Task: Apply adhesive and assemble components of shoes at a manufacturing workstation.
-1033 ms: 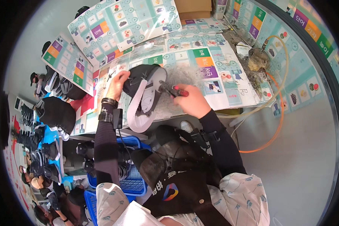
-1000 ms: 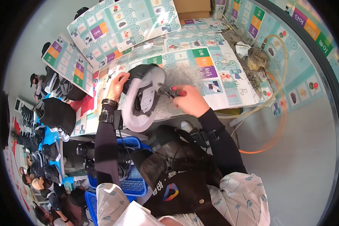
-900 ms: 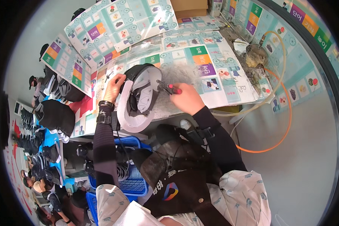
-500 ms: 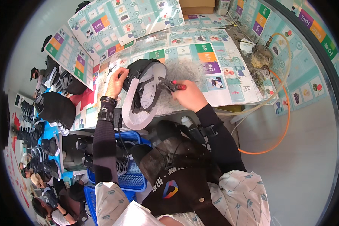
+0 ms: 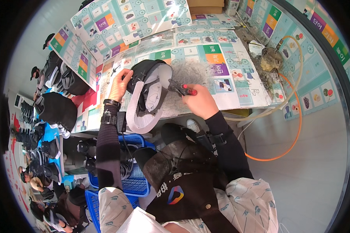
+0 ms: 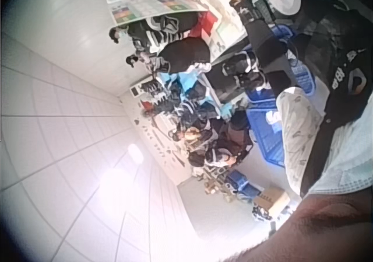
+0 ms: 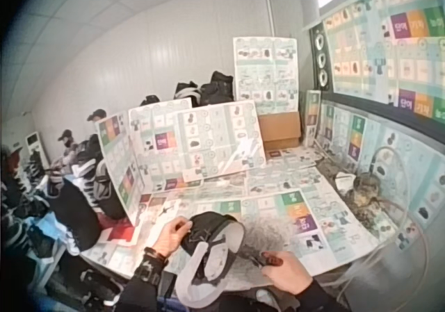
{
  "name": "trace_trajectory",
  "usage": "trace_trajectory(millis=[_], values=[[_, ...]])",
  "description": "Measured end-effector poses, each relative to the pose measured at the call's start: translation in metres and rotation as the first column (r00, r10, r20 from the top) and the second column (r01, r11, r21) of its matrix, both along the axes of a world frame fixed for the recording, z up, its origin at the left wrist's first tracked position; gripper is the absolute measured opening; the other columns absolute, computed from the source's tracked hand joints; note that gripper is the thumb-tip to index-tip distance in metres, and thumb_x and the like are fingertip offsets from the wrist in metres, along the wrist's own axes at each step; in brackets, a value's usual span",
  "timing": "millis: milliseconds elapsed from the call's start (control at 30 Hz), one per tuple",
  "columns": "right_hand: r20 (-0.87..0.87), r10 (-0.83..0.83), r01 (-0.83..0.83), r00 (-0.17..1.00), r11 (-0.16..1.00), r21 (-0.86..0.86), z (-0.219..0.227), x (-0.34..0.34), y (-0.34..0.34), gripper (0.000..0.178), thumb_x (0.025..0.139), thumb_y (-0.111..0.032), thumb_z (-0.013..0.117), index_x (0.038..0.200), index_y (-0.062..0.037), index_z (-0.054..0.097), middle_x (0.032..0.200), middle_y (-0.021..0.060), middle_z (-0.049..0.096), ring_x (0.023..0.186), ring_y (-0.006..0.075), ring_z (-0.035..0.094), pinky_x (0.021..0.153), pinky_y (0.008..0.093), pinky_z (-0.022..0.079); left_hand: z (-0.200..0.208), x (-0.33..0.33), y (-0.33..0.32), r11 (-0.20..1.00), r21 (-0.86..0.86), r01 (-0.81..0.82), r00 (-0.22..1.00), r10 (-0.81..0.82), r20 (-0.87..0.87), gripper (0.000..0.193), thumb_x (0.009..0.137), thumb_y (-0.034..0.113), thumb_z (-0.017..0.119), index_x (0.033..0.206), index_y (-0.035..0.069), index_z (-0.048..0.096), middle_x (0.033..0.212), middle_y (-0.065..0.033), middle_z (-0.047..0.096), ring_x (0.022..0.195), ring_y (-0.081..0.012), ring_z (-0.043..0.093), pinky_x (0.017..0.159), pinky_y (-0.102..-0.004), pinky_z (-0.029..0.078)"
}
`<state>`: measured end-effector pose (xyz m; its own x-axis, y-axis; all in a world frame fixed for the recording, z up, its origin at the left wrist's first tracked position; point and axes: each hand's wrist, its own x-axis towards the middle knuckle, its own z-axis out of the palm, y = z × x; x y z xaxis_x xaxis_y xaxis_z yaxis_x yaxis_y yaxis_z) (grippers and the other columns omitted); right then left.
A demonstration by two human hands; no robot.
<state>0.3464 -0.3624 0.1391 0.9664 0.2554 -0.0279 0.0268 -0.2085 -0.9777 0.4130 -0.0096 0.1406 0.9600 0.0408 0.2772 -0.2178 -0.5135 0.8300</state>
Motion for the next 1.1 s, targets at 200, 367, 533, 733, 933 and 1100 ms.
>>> trace_trajectory(millis=[200,367,533,733,933,1100], values=[[-0.026,0.236,-0.236,0.971,0.972,-0.005,-0.004,-0.013,-0.005,0.039,0.077,-0.008,0.07,0.112,0.0086,0.072,0.066,0.0091,0.064,0.054,0.0151,0.058,0.055,0.031,0.046,0.001,-0.001,-0.002,1.0,-0.024,0.018,1.0,-0.018,0.011,0.021,0.102,0.023,0.069,0.099,0.002,0.068,0.081,0.0015,0.059,0.08,-0.0094,0.051,0.076,-0.0269,0.043],[-0.176,0.217,-0.208,0.96,0.976,0.067,-0.001,-0.017,-0.004,0.036,0.074,-0.009,0.069,0.106,0.008,0.073,0.066,0.0107,0.064,0.053,0.0173,0.057,0.056,0.0324,0.047,0.002,-0.003,-0.001,1.0,0.022,0.01,0.999,-0.011,0.042,0.021,0.101,0.024,0.069,0.099,0.002,0.068,0.081,-0.0002,0.06,0.079,-0.0106,0.052,0.076,-0.0281,0.045],[0.079,-0.032,0.039,0.996,0.996,-0.081,0.002,-0.012,-0.006,0.014,0.076,-0.006,0.062,0.085,0.004,0.066,0.064,0.0051,0.06,0.055,0.0151,0.055,0.057,0.0307,0.044,0.003,-0.005,-0.002,0.998,0.051,-0.022,0.999,0.021,0.03,0.024,0.101,0.027,0.07,0.101,0.003,0.07,0.081,-0.0021,0.061,0.078,-0.0124,0.054,0.074,-0.0293,0.046],[-0.125,0.24,-0.243,0.963,0.97,-0.003,0.007,-0.025,-0.008,0.013,0.075,-0.004,0.062,0.084,0.0039,0.067,0.065,0.0063,0.062,0.053,0.0116,0.054,0.053,0.0288,0.042,0.004,-0.005,-0.003,1.0,0.023,-0.014,1.0,0.014,0.004,0.024,0.101,0.028,0.069,0.101,0.004,0.07,0.08,-0.0003,0.058,0.078,-0.0111,0.052,0.073,-0.0283,0.044],[-0.034,0.154,-0.158,0.987,0.977,-0.142,0.015,-0.028,-0.003,0.024,0.08,-0.011,0.068,0.093,0.0081,0.069,0.07,0.0206,0.067,0.066,0.0351,0.067,0.066,0.039,0.052,0.002,-0.006,-0.003,1.0,0.015,-0.015,1.0,0.015,0.003,0.024,0.102,0.028,0.069,0.1,0.004,0.07,0.079,0.0007,0.057,0.077,-0.0101,0.05,0.072,-0.0274,0.043],[0.149,0.001,0.042,0.989,0.957,-0.287,0.018,-0.03,0.001,0.025,0.082,-0.013,0.068,0.098,0.0057,0.069,0.076,0.0273,0.065,0.076,0.0463,0.066,0.071,0.0448,0.052,0.003,-0.007,-0.003,0.999,0.019,-0.034,0.999,0.034,-0.007,0.024,0.102,0.028,0.069,0.1,0.004,0.07,0.078,0.0007,0.057,0.076,-0.0104,0.05,0.071,-0.0276,0.043]])
